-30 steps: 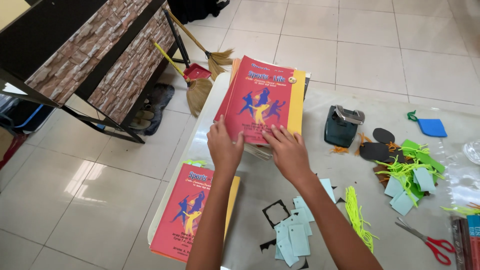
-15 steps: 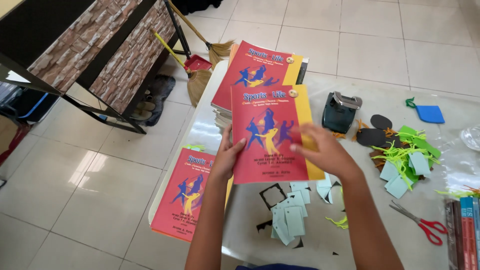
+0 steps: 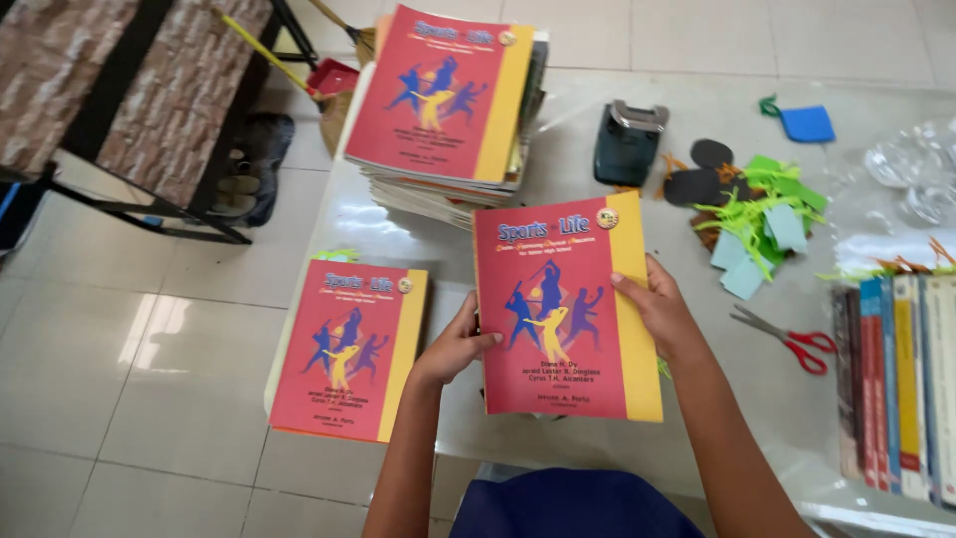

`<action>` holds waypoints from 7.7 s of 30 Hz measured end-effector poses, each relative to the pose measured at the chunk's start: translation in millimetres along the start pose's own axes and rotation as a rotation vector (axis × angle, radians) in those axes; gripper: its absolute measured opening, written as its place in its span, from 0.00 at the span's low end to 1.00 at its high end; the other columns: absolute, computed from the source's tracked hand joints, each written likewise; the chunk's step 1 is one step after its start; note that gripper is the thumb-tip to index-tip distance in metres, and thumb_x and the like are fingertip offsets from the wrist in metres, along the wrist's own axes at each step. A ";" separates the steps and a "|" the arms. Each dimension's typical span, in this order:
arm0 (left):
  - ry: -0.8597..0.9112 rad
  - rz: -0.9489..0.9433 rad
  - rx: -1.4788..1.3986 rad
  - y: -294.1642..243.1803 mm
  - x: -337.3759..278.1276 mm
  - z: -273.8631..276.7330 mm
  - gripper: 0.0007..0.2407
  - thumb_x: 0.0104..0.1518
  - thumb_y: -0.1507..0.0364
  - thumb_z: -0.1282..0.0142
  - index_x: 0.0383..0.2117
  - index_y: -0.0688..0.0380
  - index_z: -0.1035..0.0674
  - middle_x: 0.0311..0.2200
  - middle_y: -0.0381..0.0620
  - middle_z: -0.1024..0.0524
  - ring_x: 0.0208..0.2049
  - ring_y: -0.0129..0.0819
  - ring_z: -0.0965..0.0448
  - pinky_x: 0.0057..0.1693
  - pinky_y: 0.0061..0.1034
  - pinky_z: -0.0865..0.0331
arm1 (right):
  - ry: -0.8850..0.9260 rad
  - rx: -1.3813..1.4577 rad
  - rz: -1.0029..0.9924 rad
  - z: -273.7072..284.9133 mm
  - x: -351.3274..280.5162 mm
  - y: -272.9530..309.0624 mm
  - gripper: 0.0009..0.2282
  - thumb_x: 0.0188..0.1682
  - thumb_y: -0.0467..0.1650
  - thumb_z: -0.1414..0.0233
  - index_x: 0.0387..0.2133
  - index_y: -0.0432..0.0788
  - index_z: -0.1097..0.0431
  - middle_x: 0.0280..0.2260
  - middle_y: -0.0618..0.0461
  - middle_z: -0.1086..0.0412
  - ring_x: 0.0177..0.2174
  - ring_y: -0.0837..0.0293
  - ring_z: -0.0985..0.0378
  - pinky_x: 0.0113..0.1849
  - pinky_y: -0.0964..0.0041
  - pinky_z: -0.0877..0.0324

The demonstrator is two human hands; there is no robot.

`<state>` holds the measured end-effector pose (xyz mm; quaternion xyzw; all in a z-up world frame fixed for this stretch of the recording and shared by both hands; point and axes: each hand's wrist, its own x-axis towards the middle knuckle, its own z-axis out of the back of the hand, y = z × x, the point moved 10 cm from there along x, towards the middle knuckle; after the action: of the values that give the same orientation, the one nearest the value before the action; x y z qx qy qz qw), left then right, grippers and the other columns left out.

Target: Attaching yellow string to paper tags and inserting them into textbooks to organize them in a library setting.

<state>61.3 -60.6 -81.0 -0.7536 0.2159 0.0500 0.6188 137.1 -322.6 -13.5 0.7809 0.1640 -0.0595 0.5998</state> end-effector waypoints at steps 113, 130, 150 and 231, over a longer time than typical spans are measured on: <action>-0.492 -0.133 0.572 -36.1 32.4 -101.1 0.19 0.52 0.73 0.35 0.52 0.55 0.21 0.34 0.51 0.16 0.33 0.36 0.14 0.42 0.27 0.23 | -0.340 -0.213 0.325 62.9 41.4 -37.4 0.11 0.48 0.24 0.40 0.42 0.34 0.31 0.38 0.50 0.28 0.30 0.66 0.23 0.31 0.68 0.20; -1.044 -0.064 0.481 -63.2 -79.5 59.2 0.14 0.53 0.69 0.34 0.45 0.55 0.15 0.33 0.55 0.15 0.32 0.33 0.14 0.41 0.26 0.24 | -0.068 -0.564 0.120 -5.1 92.7 -131.8 0.12 0.46 0.24 0.40 0.43 0.37 0.24 0.37 0.46 0.21 0.31 0.62 0.21 0.34 0.68 0.20; -0.839 0.011 0.313 -51.6 -61.2 48.4 0.12 0.55 0.69 0.34 0.45 0.56 0.13 0.27 0.52 0.15 0.24 0.29 0.28 0.33 0.25 0.31 | 0.038 -0.832 0.191 -41.8 91.5 -108.9 0.20 0.41 0.25 0.38 0.49 0.41 0.28 0.37 0.46 0.24 0.32 0.57 0.19 0.35 0.62 0.22; -0.389 -0.126 0.346 21.3 31.8 -76.0 0.26 0.64 0.76 0.51 0.69 0.44 0.42 0.52 0.58 0.21 0.48 0.37 0.17 0.53 0.31 0.26 | -0.328 -1.157 0.257 52.1 13.9 -57.7 0.17 0.46 0.41 0.35 0.31 0.38 0.27 0.38 0.40 0.29 0.42 0.43 0.27 0.44 0.49 0.30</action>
<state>67.2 -144.5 -93.8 -0.6248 0.0508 0.1177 0.7702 136.7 -356.8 -84.7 0.3230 -0.0202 -0.0075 0.9462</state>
